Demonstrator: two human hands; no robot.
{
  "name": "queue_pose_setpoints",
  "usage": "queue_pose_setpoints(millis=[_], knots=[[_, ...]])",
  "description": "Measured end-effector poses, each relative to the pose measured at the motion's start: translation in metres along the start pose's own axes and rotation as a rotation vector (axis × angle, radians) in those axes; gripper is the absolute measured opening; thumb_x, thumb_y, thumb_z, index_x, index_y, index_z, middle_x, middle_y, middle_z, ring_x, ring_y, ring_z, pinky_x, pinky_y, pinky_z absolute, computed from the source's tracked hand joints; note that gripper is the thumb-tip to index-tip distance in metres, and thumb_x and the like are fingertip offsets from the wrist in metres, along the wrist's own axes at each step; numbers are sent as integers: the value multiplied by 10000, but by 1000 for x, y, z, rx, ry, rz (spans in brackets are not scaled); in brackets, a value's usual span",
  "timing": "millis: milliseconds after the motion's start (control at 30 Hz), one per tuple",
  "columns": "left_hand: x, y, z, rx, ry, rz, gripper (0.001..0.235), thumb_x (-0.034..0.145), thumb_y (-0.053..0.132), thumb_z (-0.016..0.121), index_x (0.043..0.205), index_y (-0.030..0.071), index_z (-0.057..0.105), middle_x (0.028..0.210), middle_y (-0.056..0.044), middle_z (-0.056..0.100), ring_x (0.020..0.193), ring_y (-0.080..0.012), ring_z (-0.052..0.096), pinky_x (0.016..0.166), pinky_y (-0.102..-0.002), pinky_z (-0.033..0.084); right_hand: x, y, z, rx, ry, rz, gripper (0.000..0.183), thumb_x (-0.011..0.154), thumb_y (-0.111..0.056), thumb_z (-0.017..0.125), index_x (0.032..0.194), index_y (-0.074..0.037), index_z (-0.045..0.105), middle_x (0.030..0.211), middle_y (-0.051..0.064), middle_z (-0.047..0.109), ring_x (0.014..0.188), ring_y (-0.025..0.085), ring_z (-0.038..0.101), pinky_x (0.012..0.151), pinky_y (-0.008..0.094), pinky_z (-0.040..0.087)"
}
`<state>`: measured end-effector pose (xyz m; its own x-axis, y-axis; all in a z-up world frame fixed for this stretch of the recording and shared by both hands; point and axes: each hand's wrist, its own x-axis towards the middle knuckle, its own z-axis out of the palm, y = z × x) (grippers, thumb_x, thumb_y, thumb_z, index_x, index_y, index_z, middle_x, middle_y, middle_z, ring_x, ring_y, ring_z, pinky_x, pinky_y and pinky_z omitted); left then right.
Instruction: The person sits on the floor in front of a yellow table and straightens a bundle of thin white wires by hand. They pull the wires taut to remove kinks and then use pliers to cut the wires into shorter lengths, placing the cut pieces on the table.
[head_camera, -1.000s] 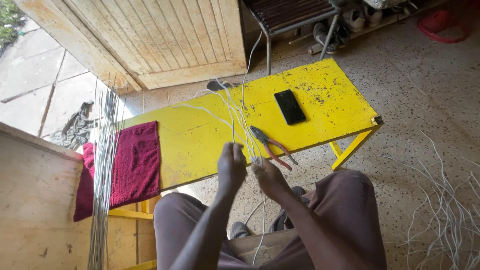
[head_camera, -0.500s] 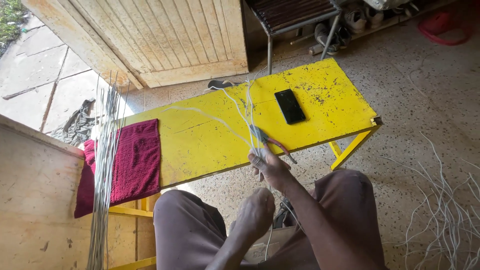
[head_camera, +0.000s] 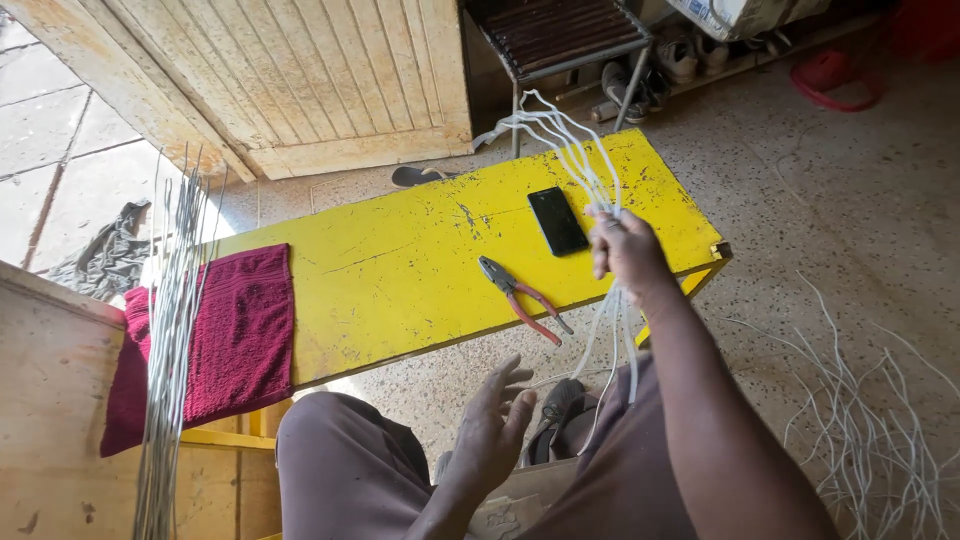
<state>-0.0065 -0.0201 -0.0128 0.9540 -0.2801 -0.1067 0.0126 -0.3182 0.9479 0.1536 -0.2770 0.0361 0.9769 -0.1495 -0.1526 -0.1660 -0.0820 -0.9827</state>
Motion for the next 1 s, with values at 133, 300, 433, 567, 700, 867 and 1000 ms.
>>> queue_pose_setpoints(millis=[133,300,433,567,700,867,1000], knots=[[9,-17,-1,-30,-9,-79,582,1045,382,511,1567,126,480,1328,-119,749,1135,-233,765,956,-391,664,34,46,-43,-50,132,-18,414,1135,-326,482,1396,-49,645,825,-11,543,586,90,500,496,248,473],[15,-36,5,41,-20,-152,507,1035,411,542,1470,163,625,1265,-106,781,1083,-225,772,893,-381,658,51,51,-66,-517,271,-99,399,1197,-449,439,965,-132,506,840,57,595,676,198,598,571,364,519],[19,-35,3,48,-26,-179,485,1021,443,542,1383,165,705,1273,-99,793,1065,-228,787,878,-388,656,99,44,-90,-651,299,-266,316,1220,-339,448,1042,-101,556,875,78,607,717,178,553,548,335,446],[21,-37,6,39,-32,-226,463,1032,422,545,1388,166,695,1359,-117,755,1147,-259,797,946,-414,667,123,56,-108,-854,385,-513,315,1214,-303,483,1042,-55,573,854,170,692,707,330,648,538,476,420],[21,-39,7,93,-31,-214,458,1028,440,543,1350,172,727,1330,-94,770,1122,-251,785,902,-419,660,112,84,-114,-1008,383,-619,229,1213,-215,522,1051,-66,583,814,104,648,668,249,587,510,400,425],[28,-30,4,60,-59,-220,440,1025,409,552,1354,172,722,1248,-92,809,1020,-214,823,852,-397,677,65,122,-112,-1000,302,-379,252,1171,-270,521,1174,-49,642,847,89,674,633,197,585,482,346,443],[30,-30,-7,28,-48,-285,444,1021,416,545,1362,192,720,1212,-69,824,1017,-186,825,885,-366,661,12,146,-100,-1025,387,-437,295,1080,-224,642,1303,-53,731,1131,125,711,944,329,680,700,486,536]])
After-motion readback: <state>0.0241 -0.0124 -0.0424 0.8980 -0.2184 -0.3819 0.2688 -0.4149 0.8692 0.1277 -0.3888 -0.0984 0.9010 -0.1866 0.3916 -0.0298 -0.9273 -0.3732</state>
